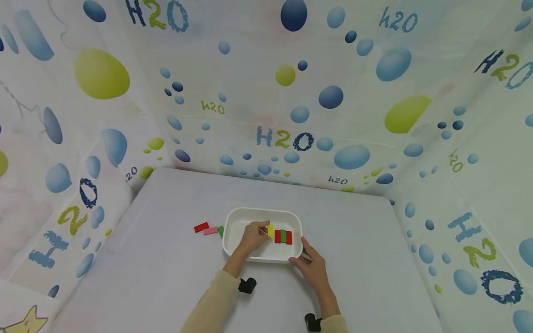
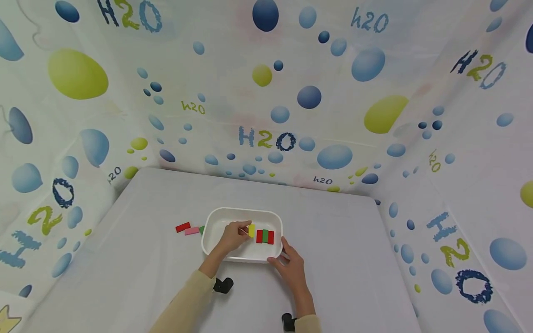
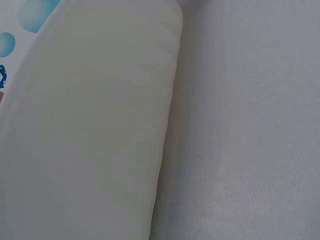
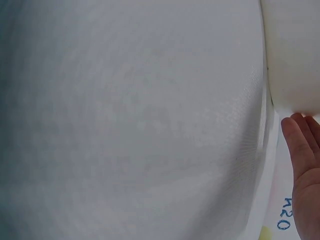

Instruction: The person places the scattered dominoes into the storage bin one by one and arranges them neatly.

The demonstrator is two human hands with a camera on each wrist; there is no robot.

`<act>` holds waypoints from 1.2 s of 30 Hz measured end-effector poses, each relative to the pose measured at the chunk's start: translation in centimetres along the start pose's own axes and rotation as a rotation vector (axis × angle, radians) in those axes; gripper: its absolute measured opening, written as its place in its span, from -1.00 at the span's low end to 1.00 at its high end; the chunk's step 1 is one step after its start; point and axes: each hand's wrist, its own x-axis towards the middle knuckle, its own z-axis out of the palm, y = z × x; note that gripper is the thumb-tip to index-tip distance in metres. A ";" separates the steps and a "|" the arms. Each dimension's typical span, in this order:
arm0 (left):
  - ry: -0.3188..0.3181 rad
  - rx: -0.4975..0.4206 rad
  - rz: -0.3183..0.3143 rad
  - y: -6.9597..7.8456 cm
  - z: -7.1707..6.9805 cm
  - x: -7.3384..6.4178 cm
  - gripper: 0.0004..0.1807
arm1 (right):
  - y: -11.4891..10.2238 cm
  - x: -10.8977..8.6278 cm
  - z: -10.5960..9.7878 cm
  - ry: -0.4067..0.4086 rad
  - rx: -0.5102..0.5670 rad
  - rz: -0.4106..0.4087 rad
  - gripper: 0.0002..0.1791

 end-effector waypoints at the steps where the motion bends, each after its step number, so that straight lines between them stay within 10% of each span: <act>1: -0.008 0.008 -0.002 0.0 0.1 0.1 -0.46 | 0.0 0.0 0.0 0.001 0.000 0.003 -0.11; 36: -0.050 0.211 -0.131 0.1 1.4 1.0 -0.50 | -0.1 -0.2 0.1 0.009 -0.023 -0.026 -0.13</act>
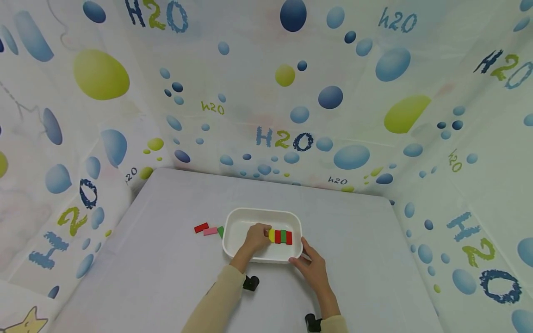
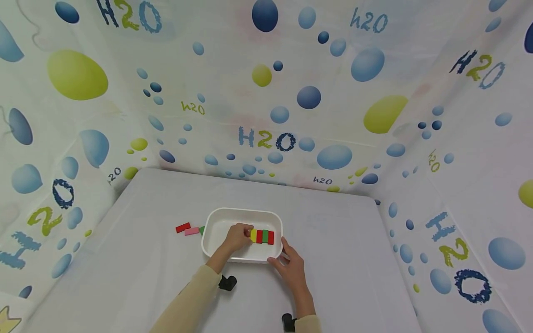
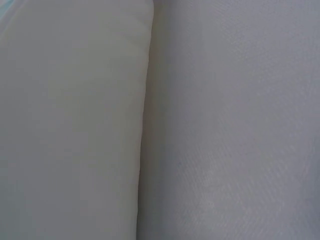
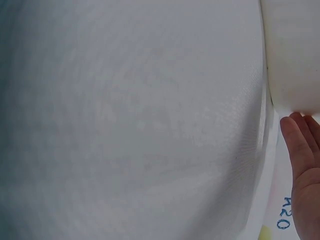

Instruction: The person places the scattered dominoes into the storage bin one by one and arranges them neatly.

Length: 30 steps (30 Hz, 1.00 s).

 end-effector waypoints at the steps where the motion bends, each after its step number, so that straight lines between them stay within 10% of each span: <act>1: -0.004 0.004 0.001 0.0 0.0 0.0 -0.49 | 0.0 0.0 0.0 -0.002 0.001 0.004 -0.13; 20: 0.037 0.110 0.099 0.0 0.0 -0.2 -0.40 | 0.0 0.0 -0.2 -0.022 0.039 0.016 -0.11; 30: 0.276 0.045 0.309 0.1 -1.5 -1.5 -0.47 | 0.0 0.1 -0.2 -0.018 0.040 0.030 -0.10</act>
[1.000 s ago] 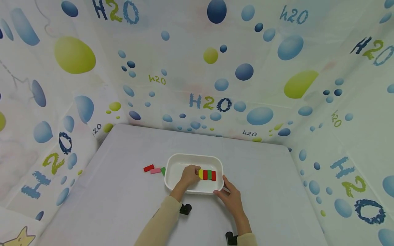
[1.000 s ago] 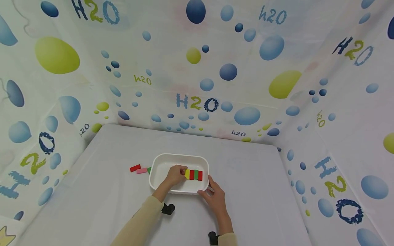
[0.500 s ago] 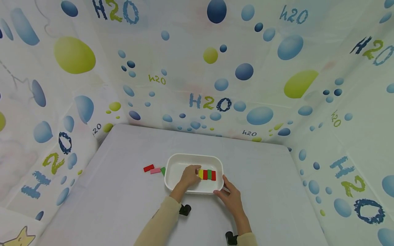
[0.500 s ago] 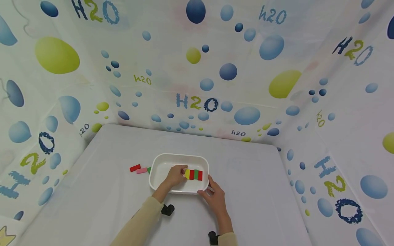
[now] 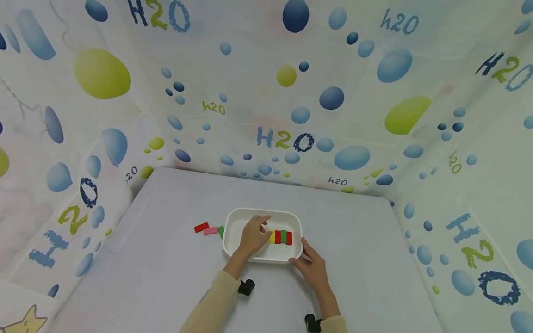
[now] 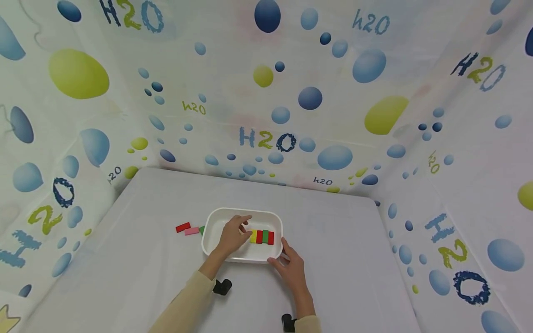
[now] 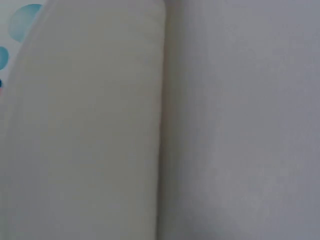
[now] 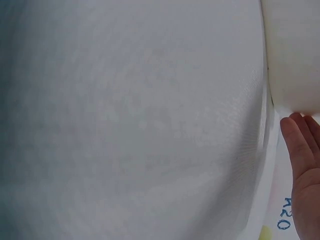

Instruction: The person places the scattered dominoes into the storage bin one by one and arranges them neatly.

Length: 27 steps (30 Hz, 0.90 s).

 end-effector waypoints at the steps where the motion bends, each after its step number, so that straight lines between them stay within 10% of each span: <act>1: 0.029 -0.016 0.018 0.0 -0.5 -0.1 -0.48 | 0.0 0.0 0.0 0.000 0.000 0.001 -0.10; 14: 0.367 -0.241 0.054 -2.5 -10.5 -0.9 -0.49 | -0.1 0.1 0.0 0.002 -0.006 -0.025 -0.10; 27: 0.428 -0.214 -0.230 -10.1 -15.0 -2.6 -0.52 | -0.4 -0.1 0.1 -0.005 -0.025 -0.009 -0.11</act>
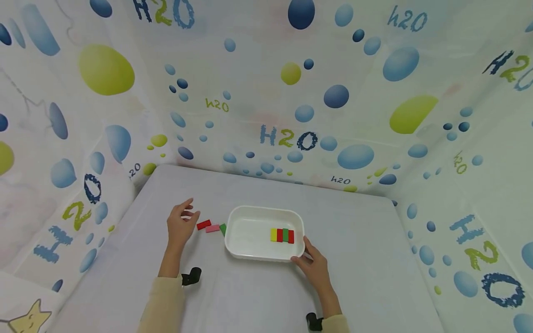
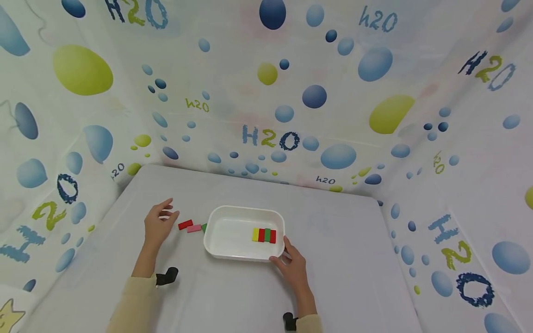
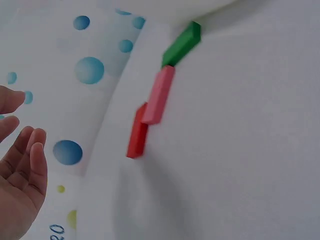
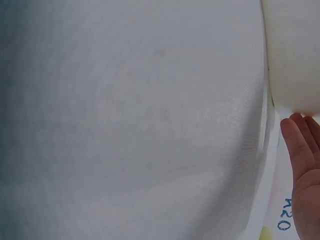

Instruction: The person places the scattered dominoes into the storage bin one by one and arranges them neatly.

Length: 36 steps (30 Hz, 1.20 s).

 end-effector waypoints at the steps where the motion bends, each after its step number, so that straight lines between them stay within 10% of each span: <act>1: -0.007 0.008 -0.028 -0.6 -0.1 -0.1 -0.52 | 0.0 0.0 0.0 0.004 -0.015 -0.017 -0.12; 9: -0.167 0.127 -0.213 -3.9 0.1 -1.2 -0.50 | 0.4 0.1 0.1 0.011 0.006 -0.023 -0.12; 36: -0.380 0.308 -0.127 -5.3 0.7 -0.2 -0.29 | 0.0 0.1 0.1 0.017 -0.026 -0.013 -0.13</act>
